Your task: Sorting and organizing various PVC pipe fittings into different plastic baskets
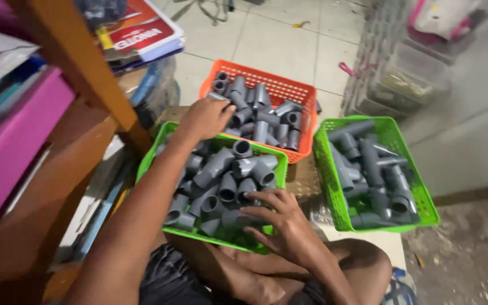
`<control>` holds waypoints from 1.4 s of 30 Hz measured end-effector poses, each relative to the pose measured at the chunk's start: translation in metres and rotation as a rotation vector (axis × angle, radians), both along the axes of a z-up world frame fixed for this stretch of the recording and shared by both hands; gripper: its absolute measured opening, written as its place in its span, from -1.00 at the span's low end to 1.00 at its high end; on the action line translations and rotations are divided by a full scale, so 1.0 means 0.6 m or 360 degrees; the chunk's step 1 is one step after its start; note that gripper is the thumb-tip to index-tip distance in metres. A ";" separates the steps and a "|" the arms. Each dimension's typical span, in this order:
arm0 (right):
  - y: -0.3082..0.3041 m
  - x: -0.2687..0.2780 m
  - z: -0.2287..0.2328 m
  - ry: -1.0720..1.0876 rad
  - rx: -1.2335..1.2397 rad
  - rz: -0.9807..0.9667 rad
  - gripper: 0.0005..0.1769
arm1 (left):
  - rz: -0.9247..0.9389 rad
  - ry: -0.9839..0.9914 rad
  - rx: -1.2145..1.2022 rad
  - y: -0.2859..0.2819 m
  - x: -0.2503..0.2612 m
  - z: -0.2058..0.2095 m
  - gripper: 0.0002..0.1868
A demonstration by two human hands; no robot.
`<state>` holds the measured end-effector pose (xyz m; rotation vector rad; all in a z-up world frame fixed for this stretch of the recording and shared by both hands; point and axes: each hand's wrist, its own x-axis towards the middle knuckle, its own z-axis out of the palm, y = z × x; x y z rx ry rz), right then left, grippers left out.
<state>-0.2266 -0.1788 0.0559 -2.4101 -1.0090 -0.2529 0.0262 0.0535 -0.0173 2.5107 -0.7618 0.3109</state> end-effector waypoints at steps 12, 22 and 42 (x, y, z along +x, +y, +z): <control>-0.368 0.088 -0.037 -0.0281 -0.0194 -0.1434 -0.52 | 0.0099 0.0018 0.0057 0.002 -0.001 0.005 -0.58; -0.380 0.130 -0.072 0.0048 -0.1168 -0.1765 -0.27 | 0.0126 0.0090 0.0061 0.003 -0.008 0.015 -0.53; -0.462 0.221 -0.100 0.0352 -0.1348 -0.1594 -0.02 | 0.0146 0.0122 0.0033 0.003 -0.003 0.010 -0.52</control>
